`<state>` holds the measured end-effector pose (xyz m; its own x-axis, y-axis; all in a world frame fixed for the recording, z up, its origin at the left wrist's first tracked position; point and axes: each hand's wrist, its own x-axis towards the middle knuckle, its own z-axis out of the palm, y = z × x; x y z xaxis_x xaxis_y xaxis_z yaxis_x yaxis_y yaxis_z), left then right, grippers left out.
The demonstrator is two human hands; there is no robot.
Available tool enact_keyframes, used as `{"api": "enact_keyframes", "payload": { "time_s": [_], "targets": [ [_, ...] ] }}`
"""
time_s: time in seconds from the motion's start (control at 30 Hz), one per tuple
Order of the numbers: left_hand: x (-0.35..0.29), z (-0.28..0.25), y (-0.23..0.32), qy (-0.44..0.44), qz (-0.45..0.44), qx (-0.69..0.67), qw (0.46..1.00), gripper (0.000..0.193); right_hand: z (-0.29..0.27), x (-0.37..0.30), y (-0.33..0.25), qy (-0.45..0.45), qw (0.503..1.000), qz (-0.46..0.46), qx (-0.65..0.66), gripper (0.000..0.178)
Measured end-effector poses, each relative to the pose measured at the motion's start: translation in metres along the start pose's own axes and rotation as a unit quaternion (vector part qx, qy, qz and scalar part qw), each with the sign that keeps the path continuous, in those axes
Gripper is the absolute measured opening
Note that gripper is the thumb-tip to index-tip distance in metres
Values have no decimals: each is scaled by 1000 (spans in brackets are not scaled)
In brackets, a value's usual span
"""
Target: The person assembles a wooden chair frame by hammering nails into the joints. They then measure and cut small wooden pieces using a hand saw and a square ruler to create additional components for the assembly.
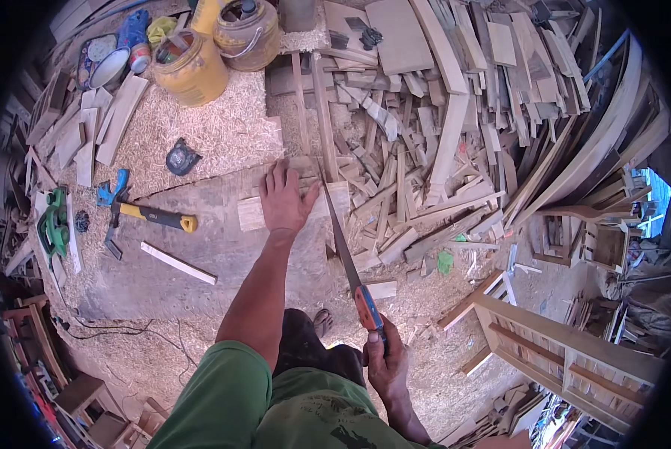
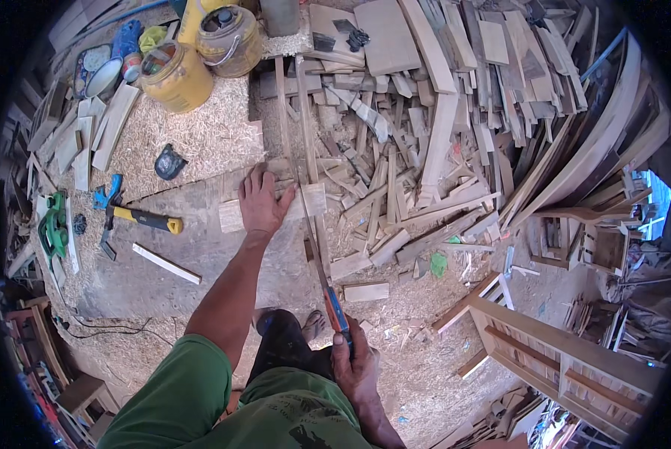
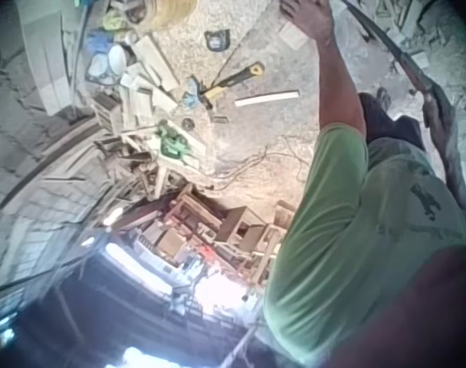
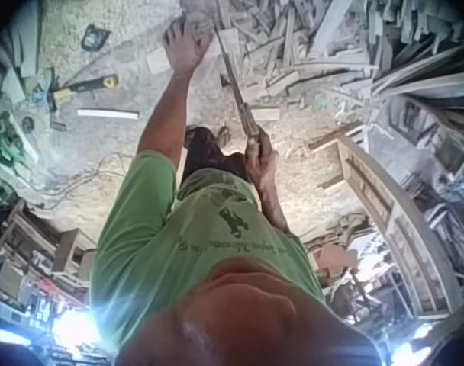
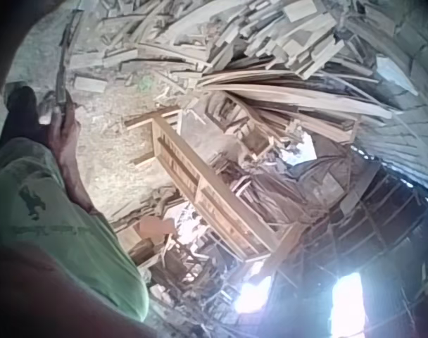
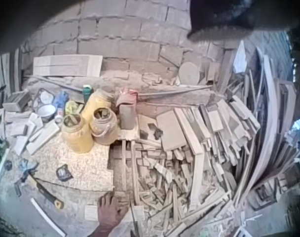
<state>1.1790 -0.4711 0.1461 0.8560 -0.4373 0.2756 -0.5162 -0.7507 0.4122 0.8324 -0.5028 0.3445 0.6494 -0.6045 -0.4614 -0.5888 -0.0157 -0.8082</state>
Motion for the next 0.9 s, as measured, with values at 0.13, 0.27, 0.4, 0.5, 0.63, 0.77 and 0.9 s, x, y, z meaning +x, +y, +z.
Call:
{"api": "enact_keyframes", "payload": {
  "time_s": [0.13,0.27,0.4,0.5,0.63,0.77,0.9],
  "targets": [
    [-2,4,-4,16,10,-2,1000,58,-2,4,-5,16,1000,-1,7,43],
    [1,1,1,37,28,10,999,56,0,3,0,9,1000,1,-10,43],
    [1,0,-4,25,19,13,999,56,-15,-4,-16,9,1000,-1,2,41],
    [7,2,2,22,12,4,1000,56,-5,18,3,26,999,-29,-7,41],
    [-1,3,-1,25,21,2,999,56,5,38,4,13,999,-27,-16,41],
    [1,-1,-3,24,14,8,1000,56,-2,9,5,23,999,-29,37,43],
    [1,2,-1,42,31,12,999,56,19,58,12,26,998,-47,13,42]
  ]
}}
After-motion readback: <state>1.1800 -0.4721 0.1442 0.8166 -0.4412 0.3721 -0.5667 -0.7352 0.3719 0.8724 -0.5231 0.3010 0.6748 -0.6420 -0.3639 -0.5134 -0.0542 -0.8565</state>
